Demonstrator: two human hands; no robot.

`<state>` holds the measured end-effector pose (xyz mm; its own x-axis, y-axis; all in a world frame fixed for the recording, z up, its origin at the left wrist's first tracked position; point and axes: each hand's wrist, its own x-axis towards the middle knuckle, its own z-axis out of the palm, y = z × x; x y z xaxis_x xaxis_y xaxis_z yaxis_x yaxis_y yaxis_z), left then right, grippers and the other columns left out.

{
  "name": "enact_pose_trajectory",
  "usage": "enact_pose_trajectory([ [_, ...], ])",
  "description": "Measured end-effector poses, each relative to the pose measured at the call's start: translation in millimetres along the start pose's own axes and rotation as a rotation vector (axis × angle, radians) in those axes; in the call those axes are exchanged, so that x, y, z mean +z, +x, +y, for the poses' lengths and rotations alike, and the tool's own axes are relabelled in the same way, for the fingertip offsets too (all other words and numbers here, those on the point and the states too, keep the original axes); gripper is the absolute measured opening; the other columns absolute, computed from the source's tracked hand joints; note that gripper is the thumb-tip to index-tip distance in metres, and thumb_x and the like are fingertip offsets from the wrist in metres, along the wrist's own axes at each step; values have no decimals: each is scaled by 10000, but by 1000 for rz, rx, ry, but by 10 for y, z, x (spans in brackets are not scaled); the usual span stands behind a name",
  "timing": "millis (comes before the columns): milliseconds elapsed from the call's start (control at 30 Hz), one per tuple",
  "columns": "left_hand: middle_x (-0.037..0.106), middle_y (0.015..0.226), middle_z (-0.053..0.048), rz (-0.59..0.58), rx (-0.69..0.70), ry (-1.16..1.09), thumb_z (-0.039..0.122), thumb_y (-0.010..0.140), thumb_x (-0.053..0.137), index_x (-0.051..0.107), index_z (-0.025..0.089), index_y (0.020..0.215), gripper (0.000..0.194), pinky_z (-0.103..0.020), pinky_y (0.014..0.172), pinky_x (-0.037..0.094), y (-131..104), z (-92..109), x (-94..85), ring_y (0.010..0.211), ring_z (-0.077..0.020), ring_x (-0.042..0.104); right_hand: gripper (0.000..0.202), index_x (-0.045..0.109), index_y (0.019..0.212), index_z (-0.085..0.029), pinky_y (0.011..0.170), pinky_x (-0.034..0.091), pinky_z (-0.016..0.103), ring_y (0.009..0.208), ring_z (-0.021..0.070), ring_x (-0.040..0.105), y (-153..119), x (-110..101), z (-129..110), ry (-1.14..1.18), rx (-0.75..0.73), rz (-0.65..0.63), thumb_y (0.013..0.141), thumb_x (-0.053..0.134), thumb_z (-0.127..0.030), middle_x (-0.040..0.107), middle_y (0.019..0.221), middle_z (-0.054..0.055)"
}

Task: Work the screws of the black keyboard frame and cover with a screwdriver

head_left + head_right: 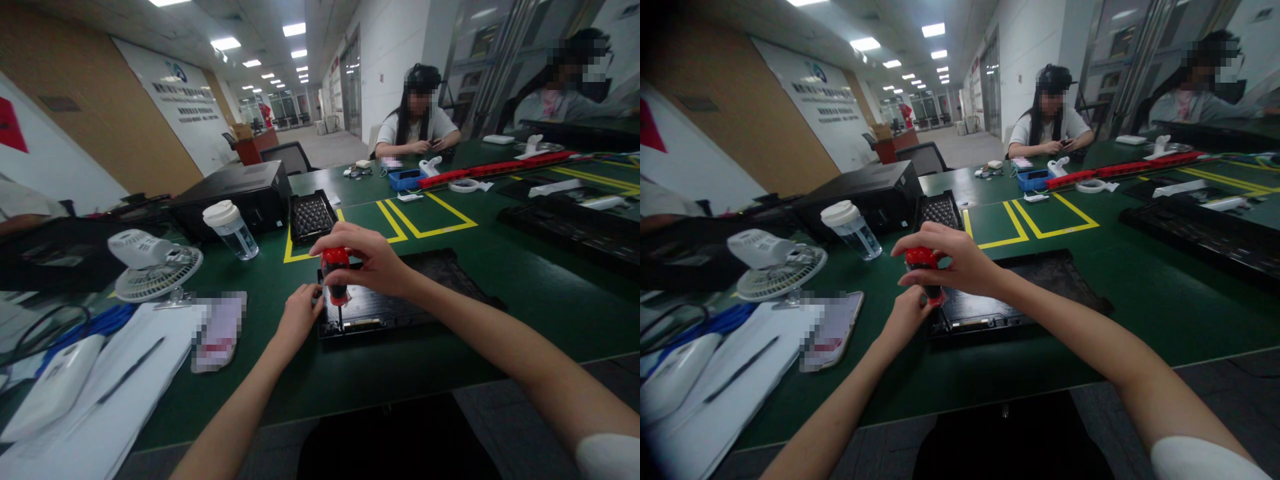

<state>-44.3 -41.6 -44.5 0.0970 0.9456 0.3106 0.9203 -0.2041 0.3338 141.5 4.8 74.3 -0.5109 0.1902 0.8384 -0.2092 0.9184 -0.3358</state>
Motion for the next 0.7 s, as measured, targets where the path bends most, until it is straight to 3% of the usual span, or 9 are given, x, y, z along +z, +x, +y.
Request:
enact_pose_trajectory([
  [133,619,795,-44,5,-5,22,189,828,532,606,161,901,108,-267,689,456,-1,-23,23,738,-176,612,411,617,959,-147,660,395,242,710,108,478,2,5,13,-18,5,-1,692,702,-447,531,776,1],
  [467,623,819,-48,0,-6,47,204,831,523,596,160,922,125,-272,688,457,4,-36,29,741,-180,609,395,604,887,-131,633,372,233,684,105,458,14,33,25,-77,-23,51,671,729,-437,512,759,-2],
  [700,620,880,-50,-6,-6,3,189,833,505,589,168,931,130,-277,710,467,-1,-19,23,736,-166,602,291,529,835,-140,628,371,238,677,103,440,5,70,5,-163,13,76,795,626,-411,502,757,5],
])
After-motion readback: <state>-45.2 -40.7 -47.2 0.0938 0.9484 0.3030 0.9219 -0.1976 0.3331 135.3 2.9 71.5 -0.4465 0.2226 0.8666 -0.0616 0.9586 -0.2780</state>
